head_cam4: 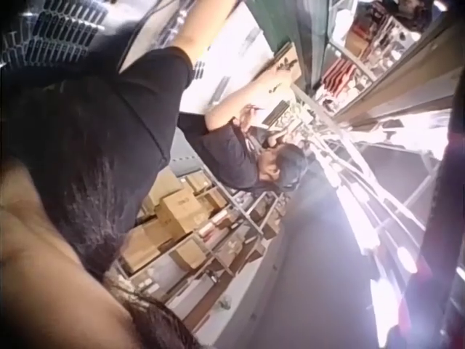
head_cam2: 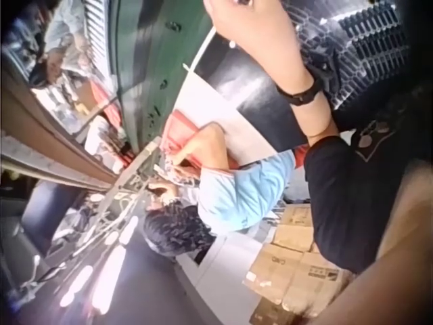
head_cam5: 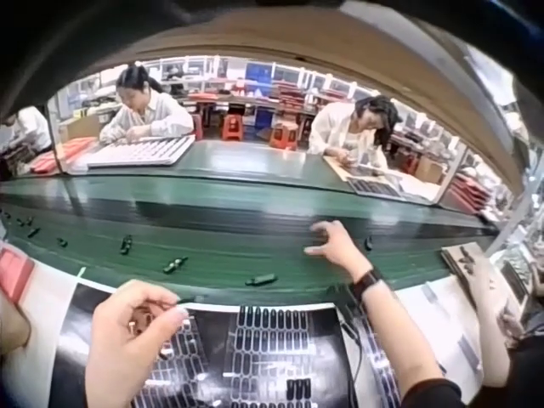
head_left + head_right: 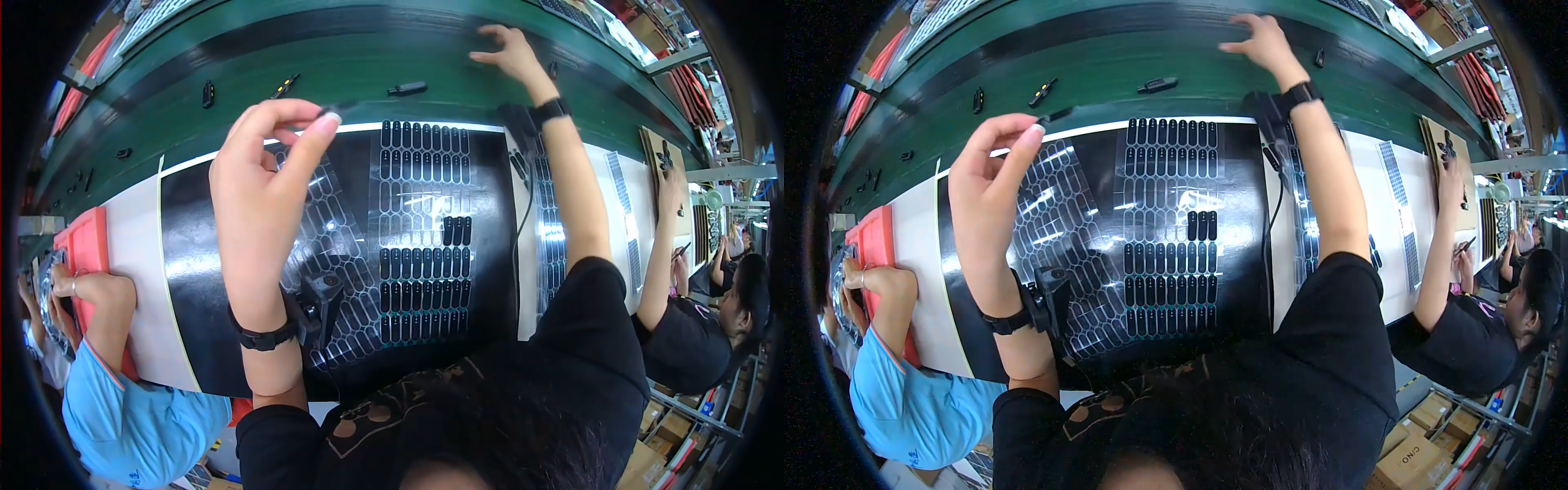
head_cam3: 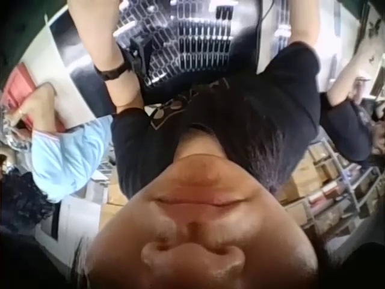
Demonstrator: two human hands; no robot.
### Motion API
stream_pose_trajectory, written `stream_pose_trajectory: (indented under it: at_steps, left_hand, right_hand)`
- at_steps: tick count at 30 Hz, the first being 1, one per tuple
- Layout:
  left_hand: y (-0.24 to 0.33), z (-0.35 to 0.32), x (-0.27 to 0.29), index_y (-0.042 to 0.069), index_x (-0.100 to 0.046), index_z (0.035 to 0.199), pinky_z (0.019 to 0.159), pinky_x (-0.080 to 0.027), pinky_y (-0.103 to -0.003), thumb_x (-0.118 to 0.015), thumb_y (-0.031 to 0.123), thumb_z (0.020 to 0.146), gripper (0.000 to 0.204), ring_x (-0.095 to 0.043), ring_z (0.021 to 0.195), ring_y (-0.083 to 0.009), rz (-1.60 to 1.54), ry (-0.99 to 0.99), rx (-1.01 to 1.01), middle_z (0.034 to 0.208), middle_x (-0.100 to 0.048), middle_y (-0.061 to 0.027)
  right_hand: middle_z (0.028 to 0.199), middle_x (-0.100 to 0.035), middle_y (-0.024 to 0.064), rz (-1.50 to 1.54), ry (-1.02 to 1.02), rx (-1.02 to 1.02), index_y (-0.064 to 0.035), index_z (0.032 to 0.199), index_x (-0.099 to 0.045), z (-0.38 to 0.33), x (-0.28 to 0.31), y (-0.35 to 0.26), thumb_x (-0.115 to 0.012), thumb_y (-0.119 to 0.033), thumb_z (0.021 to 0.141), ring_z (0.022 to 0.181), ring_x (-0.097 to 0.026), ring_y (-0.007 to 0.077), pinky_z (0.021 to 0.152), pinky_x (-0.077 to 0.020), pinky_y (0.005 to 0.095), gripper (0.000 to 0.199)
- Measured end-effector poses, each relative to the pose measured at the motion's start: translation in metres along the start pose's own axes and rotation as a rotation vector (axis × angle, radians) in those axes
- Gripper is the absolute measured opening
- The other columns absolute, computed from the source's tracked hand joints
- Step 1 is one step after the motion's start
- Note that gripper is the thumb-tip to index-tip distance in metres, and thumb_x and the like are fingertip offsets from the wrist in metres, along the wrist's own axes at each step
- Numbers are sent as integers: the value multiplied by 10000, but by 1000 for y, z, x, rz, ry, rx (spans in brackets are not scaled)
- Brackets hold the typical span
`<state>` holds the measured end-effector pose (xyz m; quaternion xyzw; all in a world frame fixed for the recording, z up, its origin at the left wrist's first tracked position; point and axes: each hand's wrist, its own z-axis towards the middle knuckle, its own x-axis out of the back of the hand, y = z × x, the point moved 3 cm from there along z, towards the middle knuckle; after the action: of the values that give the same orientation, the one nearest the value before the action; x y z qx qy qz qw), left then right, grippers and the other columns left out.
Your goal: The person peels a screen protector from a sheet, presses it onto a digital display unit, and places the device onto a conveyor belt, repeating the process for several units.
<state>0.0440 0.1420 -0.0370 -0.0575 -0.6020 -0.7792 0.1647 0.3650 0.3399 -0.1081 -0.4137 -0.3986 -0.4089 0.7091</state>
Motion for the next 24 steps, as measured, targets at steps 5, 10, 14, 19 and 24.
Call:
stream_pose_trajectory:
  at_steps: [5,10,14,19,24]
  left_hand:
    - [14,-7,2,8,-584,702,476,-283,-169,-665,78,649,120,-448,606,-37,-25,-109,12,699,-545,3]
    - [16,-10,7,11,-569,697,509,-296,-156,-649,38,662,91,-431,587,-34,-115,-123,22,678,-526,11]
    - [25,-17,16,8,-544,721,585,-324,-159,-583,-13,716,44,-442,650,-51,-297,-122,98,704,-495,2]
    - [39,-19,9,16,-526,682,612,-308,-178,-563,-17,722,64,-415,655,-65,-588,-80,149,678,-459,5]
    - [37,-20,3,15,-511,658,610,-306,-181,-551,-18,732,90,-406,640,-65,-631,-67,140,660,-443,3]
  right_hand:
    - [872,-567,122,-115,-319,-199,-71,1005,-529,9,-29,50,-687,-332,644,805,-544,225,694,-433,309,472]
    - [748,-567,71,332,-189,-68,-10,985,-521,-1,-13,-38,-634,-234,725,680,-543,122,600,-424,218,361]
    - [755,-585,68,880,-100,27,20,966,-537,-54,45,-169,-593,-55,746,666,-560,96,587,-442,182,239]
    - [802,-612,68,1002,70,191,-2,904,-589,-95,74,-222,-691,-68,638,641,-578,88,553,-459,174,293]
    - [842,-599,122,923,35,293,42,885,-584,-112,90,-241,-677,55,594,743,-580,152,653,-474,222,306]
